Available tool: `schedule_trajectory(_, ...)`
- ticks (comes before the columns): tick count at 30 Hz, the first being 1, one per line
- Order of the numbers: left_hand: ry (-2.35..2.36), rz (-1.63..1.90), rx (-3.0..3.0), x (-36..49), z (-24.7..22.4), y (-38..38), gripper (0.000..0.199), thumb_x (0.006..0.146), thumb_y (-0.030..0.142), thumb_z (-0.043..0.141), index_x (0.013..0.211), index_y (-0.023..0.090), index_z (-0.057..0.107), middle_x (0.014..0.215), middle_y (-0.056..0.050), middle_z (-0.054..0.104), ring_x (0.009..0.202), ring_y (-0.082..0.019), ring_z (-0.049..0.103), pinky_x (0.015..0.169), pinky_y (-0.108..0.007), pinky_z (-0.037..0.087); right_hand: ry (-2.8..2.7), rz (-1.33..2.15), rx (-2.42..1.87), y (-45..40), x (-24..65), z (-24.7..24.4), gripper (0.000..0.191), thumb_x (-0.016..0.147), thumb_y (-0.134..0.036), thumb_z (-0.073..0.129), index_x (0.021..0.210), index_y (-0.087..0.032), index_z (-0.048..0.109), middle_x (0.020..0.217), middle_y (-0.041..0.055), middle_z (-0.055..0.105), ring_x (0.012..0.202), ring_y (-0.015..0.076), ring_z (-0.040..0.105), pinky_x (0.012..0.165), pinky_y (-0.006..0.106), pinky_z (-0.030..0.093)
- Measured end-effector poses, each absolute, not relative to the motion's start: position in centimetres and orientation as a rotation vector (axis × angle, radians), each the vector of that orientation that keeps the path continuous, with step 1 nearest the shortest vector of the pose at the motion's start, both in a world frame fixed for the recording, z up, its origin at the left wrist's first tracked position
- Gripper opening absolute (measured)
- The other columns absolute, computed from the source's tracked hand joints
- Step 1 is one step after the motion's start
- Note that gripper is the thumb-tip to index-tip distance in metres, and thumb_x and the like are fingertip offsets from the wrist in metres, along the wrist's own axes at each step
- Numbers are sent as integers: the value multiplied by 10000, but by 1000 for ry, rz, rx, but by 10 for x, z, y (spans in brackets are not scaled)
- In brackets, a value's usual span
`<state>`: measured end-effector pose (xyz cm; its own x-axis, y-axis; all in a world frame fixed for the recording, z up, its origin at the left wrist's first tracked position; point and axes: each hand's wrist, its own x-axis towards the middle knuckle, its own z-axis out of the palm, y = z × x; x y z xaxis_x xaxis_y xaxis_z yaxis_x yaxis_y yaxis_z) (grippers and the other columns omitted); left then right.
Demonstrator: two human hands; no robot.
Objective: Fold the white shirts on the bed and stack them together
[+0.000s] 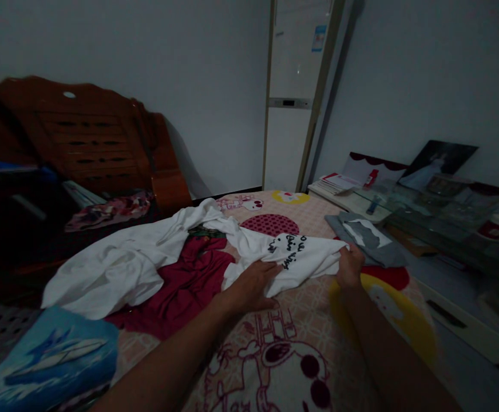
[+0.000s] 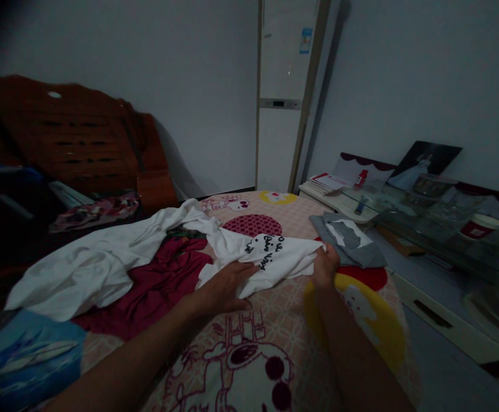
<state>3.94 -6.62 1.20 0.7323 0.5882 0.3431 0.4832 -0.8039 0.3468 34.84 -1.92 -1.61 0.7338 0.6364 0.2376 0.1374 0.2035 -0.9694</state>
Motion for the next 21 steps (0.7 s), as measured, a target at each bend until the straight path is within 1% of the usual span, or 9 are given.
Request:
schedule_trajectory(2,857,733,2713,40,1,-64,659,734,273,719,1348,157,511,1351,-181,568,1277,-293,520,1086,-476,414,-739,339,-1354,-20,352,-16,315,698,-414,546,859,-165,653,676,-4,622,635,166,548,561,259,444)
schedule_trajectory(4,911,814,2706,40,-6,-62,515,764,183,634,1273,161,563,1276,-167,615,1232,-272,557,1062,-458,443,-765,322,-1357,-22,354,-15,323,715,-447,553,845,-168,653,653,-7,607,631,164,535,551,252,432)
schedule_trajectory(6,965,848,2683,40,-6,-62,429,782,151,583,1210,175,597,1211,-148,650,1182,-261,588,1031,-443,467,-801,333,-1346,-23,354,-14,344,725,-474,558,842,-165,654,641,-6,598,631,163,530,540,246,421)
schedule_trajectory(9,1017,828,2590,41,7,-63,331,829,155,513,1139,180,627,1146,-127,678,1105,-250,620,983,-412,481,-787,391,-1323,-23,351,-11,373,717,-498,570,826,-150,650,619,-17,580,606,150,512,519,238,407)
schedule_trajectory(11,1066,805,2454,40,19,-63,262,868,193,465,1061,181,643,1003,-93,705,962,-231,652,895,-375,501,-724,445,-1310,-23,349,-8,370,691,-497,601,797,-145,644,603,-33,566,582,134,493,510,231,402)
schedule_trajectory(13,1117,857,2247,38,28,-58,234,897,284,444,964,185,645,849,-46,690,814,-207,640,782,-331,504,-679,487,-1280,-24,345,-4,358,664,-483,636,776,-143,643,601,-39,570,574,126,491,515,230,408)
schedule_trajectory(16,1122,1099,1831,32,34,-45,303,847,445,496,834,177,636,774,-22,667,756,-199,611,705,-302,489,-693,576,-1219,-28,341,1,361,643,-473,681,787,-142,663,611,-22,603,576,138,523,531,248,433)
schedule_trajectory(19,1129,1259,1410,24,33,-30,393,711,549,600,769,163,647,739,-30,678,751,-222,621,699,-322,501,-790,687,-1218,-31,337,5,362,631,-485,725,766,-152,680,600,-3,625,554,152,539,517,265,441)
schedule_trajectory(21,1195,1315,1252,18,32,-23,432,624,575,660,740,159,659,718,-41,688,749,-242,632,696,-340,509,-862,729,-1231,-33,336,5,357,617,-488,759,734,-160,681,589,-3,631,541,155,546,508,266,440)
